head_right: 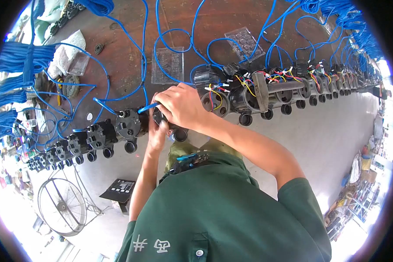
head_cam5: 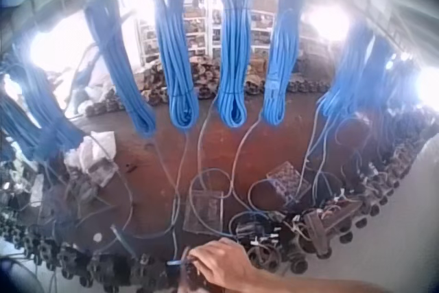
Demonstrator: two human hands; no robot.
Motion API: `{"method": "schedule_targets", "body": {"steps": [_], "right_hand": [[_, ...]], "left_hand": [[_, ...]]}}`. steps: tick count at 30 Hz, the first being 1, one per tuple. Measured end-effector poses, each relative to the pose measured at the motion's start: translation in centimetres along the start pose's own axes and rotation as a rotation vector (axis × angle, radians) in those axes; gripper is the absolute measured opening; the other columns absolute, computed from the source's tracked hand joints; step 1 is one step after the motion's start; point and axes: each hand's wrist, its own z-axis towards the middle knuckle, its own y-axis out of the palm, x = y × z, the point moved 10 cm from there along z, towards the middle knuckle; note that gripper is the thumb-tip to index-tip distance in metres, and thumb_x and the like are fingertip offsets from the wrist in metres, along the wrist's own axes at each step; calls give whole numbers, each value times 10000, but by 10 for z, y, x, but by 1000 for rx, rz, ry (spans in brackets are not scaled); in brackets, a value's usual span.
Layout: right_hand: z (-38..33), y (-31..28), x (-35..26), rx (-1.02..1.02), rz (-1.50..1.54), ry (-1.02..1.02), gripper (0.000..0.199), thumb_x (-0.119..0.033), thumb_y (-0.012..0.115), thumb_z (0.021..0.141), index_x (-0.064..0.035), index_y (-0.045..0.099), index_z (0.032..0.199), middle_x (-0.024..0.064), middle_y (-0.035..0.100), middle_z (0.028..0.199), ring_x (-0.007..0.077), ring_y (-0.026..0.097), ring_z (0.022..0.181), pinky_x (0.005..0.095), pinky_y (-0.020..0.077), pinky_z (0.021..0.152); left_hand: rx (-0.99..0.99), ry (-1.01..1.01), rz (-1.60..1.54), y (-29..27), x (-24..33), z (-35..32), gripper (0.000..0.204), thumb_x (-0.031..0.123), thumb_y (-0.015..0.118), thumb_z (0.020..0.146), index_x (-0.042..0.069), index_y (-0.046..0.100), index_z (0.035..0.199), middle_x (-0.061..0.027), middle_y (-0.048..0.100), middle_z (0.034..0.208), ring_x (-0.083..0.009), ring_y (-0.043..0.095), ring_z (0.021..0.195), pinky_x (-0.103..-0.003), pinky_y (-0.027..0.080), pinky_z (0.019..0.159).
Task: The person assembles a series of pumps on a long workbench by hand and using a tool.
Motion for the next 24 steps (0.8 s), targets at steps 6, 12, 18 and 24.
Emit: {"method": "schedule_targets", "body": {"steps": [6,12,18,24], "right_hand": [[4,-1,15,-20,85,-7,125,-144,775,857,-110,740,972,46,769,923,246,732,889,392,536,828],[-1,-2,16,-1,220,23,235,-3,775,789,-74,704,1001,50,768,984,262,736,935,397,538,853],[-4,-6,13,-20,233,-31,230,3,778,792,-66,700,996,56,770,978,267,738,928,395,543,858],[-6,4,19,-26,278,-34,199,-37,770,817,-73,696,998,73,748,980,279,713,933,402,507,851]], "left_hand": [[53,32,474,-10,-59,-8,1123,136,932,700,2,224,1562,-157,492,1458,-285,505,1377,-437,435,1134],[353,394,858,9,-42,0,621,168,842,855,34,490,1350,-105,619,1203,-287,630,1157,-392,488,1008],[429,398,884,6,-51,0,693,185,884,795,-2,493,1337,-143,637,1181,-308,654,1109,-396,520,955],[161,93,539,-5,-59,-5,915,79,846,775,-24,320,1516,-158,545,1389,-302,585,1264,-414,487,1051]]}}
